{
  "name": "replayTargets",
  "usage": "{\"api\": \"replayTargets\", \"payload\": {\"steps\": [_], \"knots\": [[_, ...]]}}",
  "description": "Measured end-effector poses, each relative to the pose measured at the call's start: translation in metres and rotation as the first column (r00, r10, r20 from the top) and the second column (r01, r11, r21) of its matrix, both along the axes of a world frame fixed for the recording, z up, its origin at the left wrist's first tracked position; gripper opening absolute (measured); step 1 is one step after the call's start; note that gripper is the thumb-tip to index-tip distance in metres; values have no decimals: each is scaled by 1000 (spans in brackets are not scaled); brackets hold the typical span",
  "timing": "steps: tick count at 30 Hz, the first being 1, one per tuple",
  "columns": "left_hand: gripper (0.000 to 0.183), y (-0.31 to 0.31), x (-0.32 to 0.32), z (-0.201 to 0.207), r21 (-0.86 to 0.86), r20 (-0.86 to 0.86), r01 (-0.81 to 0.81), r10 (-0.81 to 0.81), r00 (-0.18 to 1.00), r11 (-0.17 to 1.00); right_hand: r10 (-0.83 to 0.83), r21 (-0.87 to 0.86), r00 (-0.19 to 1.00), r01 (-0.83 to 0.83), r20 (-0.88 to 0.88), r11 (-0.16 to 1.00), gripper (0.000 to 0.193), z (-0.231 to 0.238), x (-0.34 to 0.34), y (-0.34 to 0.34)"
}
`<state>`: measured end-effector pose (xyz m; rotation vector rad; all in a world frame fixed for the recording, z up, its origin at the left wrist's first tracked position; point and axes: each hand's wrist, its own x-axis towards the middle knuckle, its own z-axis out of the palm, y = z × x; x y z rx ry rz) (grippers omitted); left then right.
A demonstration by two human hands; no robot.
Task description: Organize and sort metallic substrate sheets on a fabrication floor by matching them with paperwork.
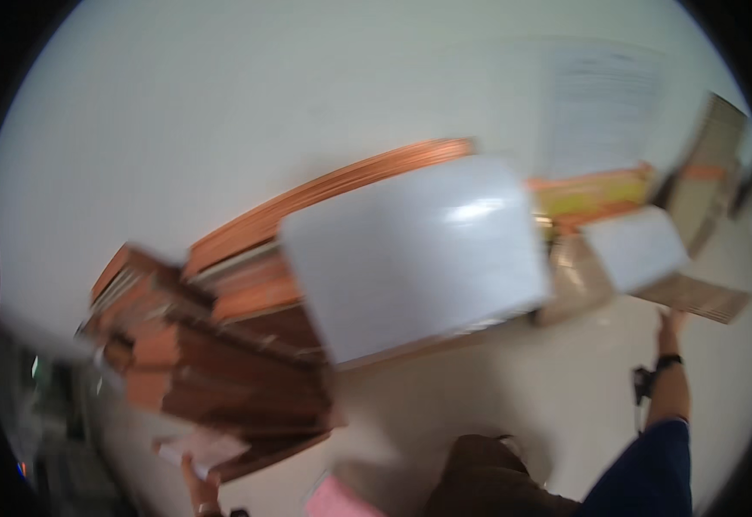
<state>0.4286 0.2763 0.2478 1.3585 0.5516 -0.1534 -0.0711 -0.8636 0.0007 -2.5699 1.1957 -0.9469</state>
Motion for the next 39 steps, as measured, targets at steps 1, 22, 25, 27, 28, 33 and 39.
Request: {"api": "replayTargets", "payload": {"steps": [1,22,25,27,28,33,39], "knots": [[53,-59,28,5,243,1,47,-49,999,969,-172,265,970,123,171,956,59,10,-78,14],[55,-79,18,62,278,134,-191,159,978,941,873,898,239,-9,-425,440,25,97,186,398],[61,-108,19,80,315,78,-107,87,993,943,958,887,126,-363,-257,286,25,194,287,488],[64,-109,18,79,312,87,-91,67,994,946,976,879,216,-468,13,92,31,246,337,548],[67,-106,17,79,314,86,-81,56,995,946,985,870,149,-493,88,-4,34,264,358,574],[85,-99,25,69,286,136,-81,43,990,955,977,805,-172,-559,123,-200,51,307,414,688],[101,-105,26,67,313,118,-178,147,982,933,988,503,-19,-859,150,-93,83,282,450,822]]}}
